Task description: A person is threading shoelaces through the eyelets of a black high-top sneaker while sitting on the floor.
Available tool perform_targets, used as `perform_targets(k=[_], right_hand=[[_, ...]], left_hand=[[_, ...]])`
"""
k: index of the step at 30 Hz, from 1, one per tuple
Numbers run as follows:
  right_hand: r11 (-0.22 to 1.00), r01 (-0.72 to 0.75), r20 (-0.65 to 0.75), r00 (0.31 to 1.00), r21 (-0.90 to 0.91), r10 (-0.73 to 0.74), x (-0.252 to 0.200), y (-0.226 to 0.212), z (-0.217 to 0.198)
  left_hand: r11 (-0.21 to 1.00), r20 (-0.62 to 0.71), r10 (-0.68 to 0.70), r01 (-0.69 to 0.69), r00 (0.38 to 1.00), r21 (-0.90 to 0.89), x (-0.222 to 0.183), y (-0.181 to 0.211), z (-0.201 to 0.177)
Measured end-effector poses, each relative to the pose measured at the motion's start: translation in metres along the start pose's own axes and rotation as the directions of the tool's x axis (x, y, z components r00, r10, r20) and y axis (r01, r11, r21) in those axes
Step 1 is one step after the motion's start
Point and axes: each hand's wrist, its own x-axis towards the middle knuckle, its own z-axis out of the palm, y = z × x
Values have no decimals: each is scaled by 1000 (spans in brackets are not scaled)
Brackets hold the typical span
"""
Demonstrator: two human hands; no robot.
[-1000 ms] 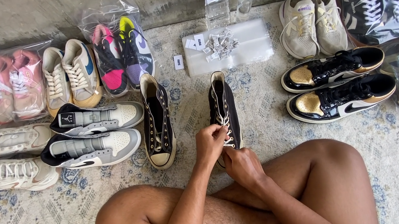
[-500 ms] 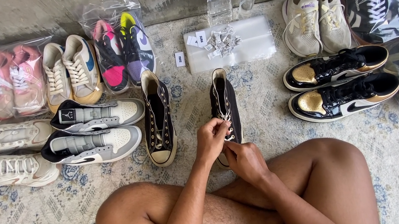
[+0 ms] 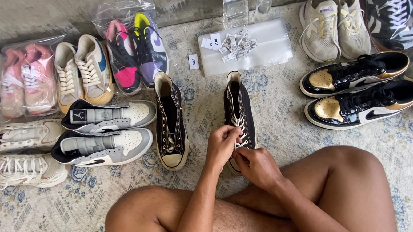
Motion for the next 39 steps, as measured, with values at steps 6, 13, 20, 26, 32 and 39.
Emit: perform_targets(k=[6,13,20,26,32,39], right_hand=[[997,79,0,997,-3,-79,-1,-1,-2],[994,99,-41,994,53,-97,-3,-21,-7],[956,-157,-116,975,248,190,-3,-19,2],[511,-244,-110,816,824,567,9,-20,-9],[555,-282,-83,836,783,543,21,9,2],[702,-326,-32,896,633,444,33,16,11]], left_hand=[[986,31,-144,146,989,-85,-16,18,-4],[978,14,-165,165,986,-130,-4,-1,-4],[987,-66,-93,84,993,-139,-11,5,-8],[995,-76,-38,31,996,-92,-4,-12,-4],[1000,-14,-7,7,1000,26,-7,-10,-5],[964,46,28,-39,999,263,-12,-12,-8]])
